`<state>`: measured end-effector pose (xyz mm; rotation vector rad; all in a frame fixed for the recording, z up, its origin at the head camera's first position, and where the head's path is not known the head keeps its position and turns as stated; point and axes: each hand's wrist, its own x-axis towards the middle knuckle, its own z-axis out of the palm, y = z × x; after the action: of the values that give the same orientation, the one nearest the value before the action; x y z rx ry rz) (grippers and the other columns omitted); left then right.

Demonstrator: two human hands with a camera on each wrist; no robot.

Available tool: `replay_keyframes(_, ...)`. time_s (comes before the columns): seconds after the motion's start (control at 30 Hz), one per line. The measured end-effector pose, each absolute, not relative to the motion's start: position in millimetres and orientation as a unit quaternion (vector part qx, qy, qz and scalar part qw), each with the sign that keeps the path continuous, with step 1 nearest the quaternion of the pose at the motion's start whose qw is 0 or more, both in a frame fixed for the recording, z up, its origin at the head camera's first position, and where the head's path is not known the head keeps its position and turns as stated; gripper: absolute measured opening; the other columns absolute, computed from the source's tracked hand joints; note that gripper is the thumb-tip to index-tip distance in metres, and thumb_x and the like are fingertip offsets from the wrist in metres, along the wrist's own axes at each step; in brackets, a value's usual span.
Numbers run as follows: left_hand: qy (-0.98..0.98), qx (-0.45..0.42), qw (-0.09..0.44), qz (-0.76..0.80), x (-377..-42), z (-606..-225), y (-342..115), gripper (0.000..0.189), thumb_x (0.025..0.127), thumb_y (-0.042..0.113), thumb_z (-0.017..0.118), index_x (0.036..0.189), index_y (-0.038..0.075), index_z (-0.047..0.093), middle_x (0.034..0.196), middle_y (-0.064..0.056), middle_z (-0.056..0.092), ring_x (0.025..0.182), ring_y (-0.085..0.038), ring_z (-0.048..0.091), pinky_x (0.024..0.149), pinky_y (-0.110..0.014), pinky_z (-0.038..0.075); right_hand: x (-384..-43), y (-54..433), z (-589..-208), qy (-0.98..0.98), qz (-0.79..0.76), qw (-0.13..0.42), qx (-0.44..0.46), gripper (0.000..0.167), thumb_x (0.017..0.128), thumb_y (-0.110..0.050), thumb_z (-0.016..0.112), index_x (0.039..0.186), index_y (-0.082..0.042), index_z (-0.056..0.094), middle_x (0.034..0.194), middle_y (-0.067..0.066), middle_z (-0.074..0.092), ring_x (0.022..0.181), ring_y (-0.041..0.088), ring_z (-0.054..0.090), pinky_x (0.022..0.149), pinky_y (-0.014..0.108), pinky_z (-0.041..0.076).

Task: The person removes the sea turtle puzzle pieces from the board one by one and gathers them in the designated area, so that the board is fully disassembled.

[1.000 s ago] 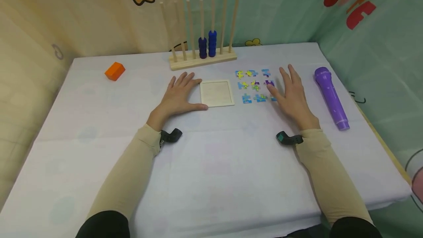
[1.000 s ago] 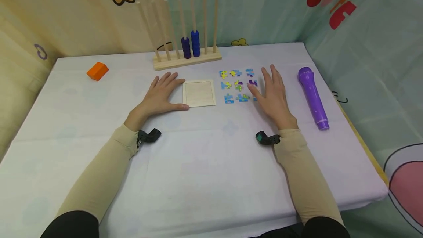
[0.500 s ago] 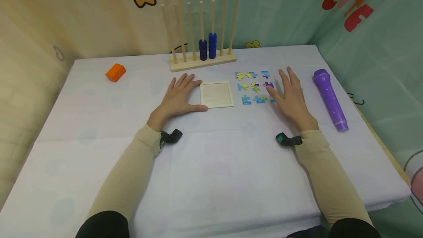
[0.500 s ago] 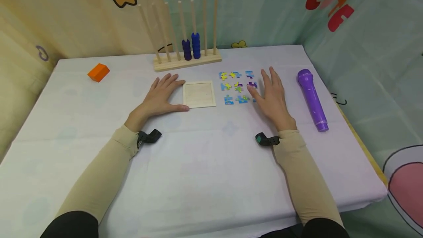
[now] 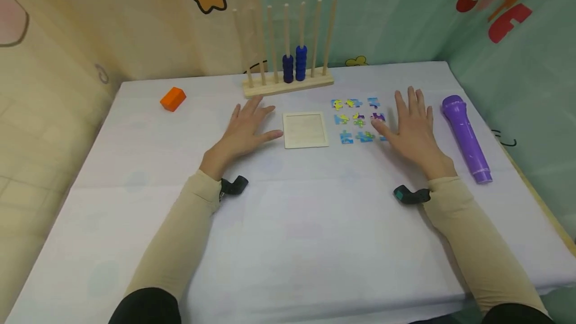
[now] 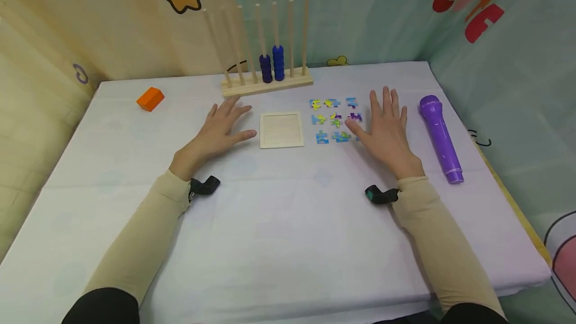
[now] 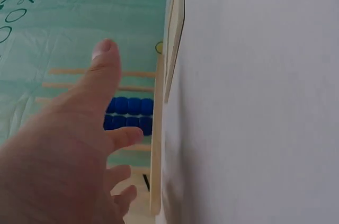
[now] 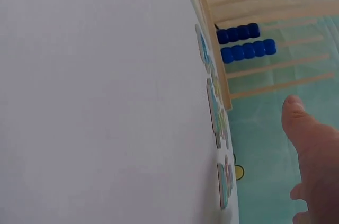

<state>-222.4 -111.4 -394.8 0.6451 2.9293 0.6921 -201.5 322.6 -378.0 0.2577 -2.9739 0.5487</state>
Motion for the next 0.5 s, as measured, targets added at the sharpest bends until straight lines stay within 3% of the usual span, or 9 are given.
replay_keyframes(0.17, 0.972, 0.158, -0.037, 0.167, -217.5, -378.9, -139.2, 0.083, 0.099, 0.069, 0.056, 0.164, 0.02, 0.039, 0.178, -0.01, 0.011, 0.165, -0.033, -0.002, 0.127, -0.064, -0.016, -205.4, 335.8, -369.2, -0.984, 0.142, 0.063, 0.089, 0.102, 0.1, -0.076, 0.043, 0.171, -0.018, -0.001, 0.177, 0.013, -0.017, 0.162, 0.039, -0.02, 0.122, 0.076, -0.01)
replay_keyframes(0.4, 0.987, 0.11, -0.057, 0.104, -214.6, -367.2, -165.2, 0.088, 0.1, 0.074, 0.046, 0.17, 0.031, 0.016, 0.179, -0.01, 0.001, 0.164, -0.035, -0.014, 0.122, -0.067, -0.023, -209.8, 352.6, -360.5, -0.985, 0.141, 0.058, 0.083, 0.101, 0.1, -0.076, 0.041, 0.17, -0.021, -0.004, 0.175, 0.014, -0.022, 0.16, 0.038, -0.025, 0.12, 0.076, -0.017)
replay_keyframes(0.5, 0.988, 0.103, -0.067, 0.094, -214.8, -366.7, -169.9, 0.088, 0.1, 0.075, 0.044, 0.17, 0.033, 0.013, 0.179, -0.01, 0.0, 0.164, -0.035, -0.017, 0.122, -0.067, -0.023, -211.4, 354.7, -356.7, -0.985, 0.141, 0.054, 0.078, 0.101, 0.099, -0.077, 0.04, 0.17, -0.022, -0.005, 0.175, 0.013, -0.023, 0.16, 0.038, -0.026, 0.12, 0.075, -0.018)
